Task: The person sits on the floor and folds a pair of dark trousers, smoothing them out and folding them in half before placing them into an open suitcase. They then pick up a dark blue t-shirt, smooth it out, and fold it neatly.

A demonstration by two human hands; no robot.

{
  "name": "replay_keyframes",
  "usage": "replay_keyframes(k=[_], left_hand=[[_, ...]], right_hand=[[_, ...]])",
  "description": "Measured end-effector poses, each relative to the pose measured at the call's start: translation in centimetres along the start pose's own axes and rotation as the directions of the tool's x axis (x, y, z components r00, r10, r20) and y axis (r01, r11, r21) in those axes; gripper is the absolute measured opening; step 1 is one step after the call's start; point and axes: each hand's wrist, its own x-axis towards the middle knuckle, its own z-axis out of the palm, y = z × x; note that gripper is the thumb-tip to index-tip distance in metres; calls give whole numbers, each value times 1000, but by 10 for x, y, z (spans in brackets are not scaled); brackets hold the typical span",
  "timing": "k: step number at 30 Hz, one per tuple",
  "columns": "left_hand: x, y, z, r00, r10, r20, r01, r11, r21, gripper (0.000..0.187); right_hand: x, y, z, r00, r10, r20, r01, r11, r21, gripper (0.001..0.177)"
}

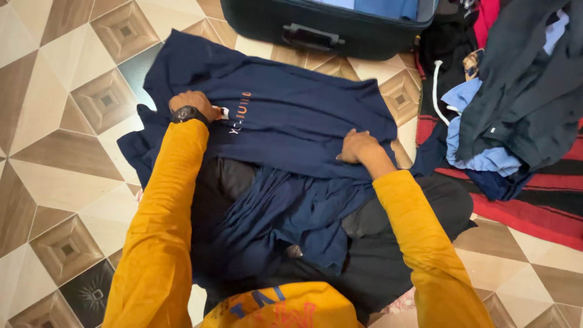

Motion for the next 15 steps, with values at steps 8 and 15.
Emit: replay_keyframes(k=[8, 15], left_hand=[[36, -4, 38, 892, 305, -333, -382, 903, -196, 22], [19, 7, 16, 953, 233, -194, -283, 913, -294, 65]], right_hand=[[-7, 9, -14, 902, -12, -431, 127, 962, 240, 52], [27, 30, -17, 916, 145, -373, -143, 989, 32, 74]])
